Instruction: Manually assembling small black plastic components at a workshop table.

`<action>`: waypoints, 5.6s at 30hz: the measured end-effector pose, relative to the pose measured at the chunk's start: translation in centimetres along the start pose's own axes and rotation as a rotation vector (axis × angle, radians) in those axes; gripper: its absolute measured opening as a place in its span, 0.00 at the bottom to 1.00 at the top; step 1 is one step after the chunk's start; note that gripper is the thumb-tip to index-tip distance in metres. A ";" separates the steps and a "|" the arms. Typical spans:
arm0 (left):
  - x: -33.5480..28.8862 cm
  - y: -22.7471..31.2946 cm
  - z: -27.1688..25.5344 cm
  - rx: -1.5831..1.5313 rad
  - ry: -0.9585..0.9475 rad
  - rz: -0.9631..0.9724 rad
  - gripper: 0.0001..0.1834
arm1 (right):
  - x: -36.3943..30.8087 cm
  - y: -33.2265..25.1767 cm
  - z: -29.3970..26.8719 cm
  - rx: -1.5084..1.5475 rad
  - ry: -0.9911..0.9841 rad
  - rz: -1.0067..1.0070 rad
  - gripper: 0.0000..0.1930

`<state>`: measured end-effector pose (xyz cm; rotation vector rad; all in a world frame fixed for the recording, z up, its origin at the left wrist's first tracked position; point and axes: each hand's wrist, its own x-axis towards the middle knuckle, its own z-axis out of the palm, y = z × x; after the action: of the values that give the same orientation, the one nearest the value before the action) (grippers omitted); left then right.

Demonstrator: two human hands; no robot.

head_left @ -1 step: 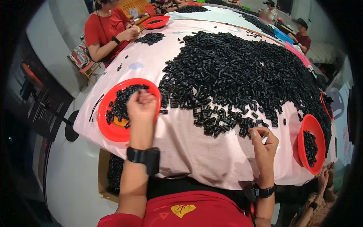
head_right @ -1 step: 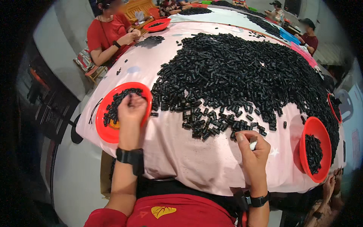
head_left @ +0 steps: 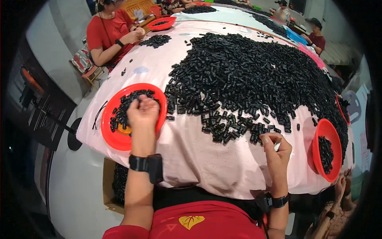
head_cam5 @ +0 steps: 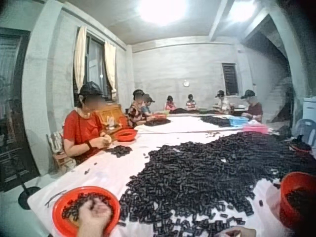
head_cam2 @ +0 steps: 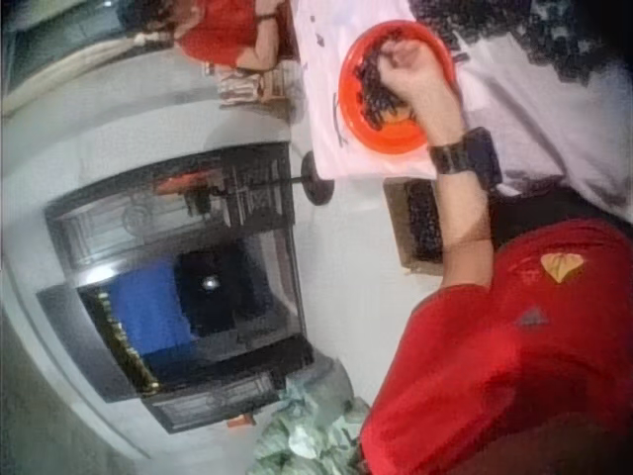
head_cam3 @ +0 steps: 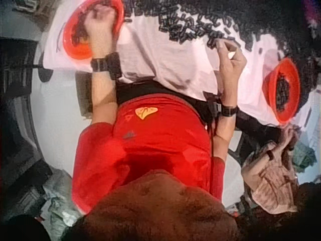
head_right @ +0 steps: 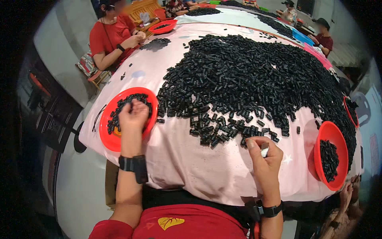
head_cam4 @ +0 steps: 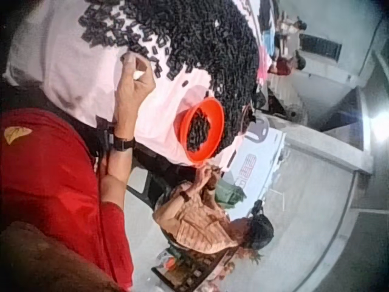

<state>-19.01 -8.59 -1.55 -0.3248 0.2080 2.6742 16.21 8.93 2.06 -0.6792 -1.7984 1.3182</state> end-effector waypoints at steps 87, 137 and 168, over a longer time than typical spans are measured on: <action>-13.6 -16.0 0.4 1.027 -0.789 -1.013 0.10 | -0.3 1.3 -0.7 -0.515 -0.183 -0.280 0.23; -13.4 -16.2 -0.2 0.936 -0.787 -1.058 0.10 | -0.2 1.9 -0.4 -0.571 -0.163 -0.340 0.22; -13.6 -16.2 0.4 0.965 -0.847 -0.848 0.14 | -1.0 0.0 0.4 -0.323 -0.043 -0.292 0.10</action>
<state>-0.08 0.47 0.83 0.8137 0.8023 1.4385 16.43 7.95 1.67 -0.5321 -2.0789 0.8649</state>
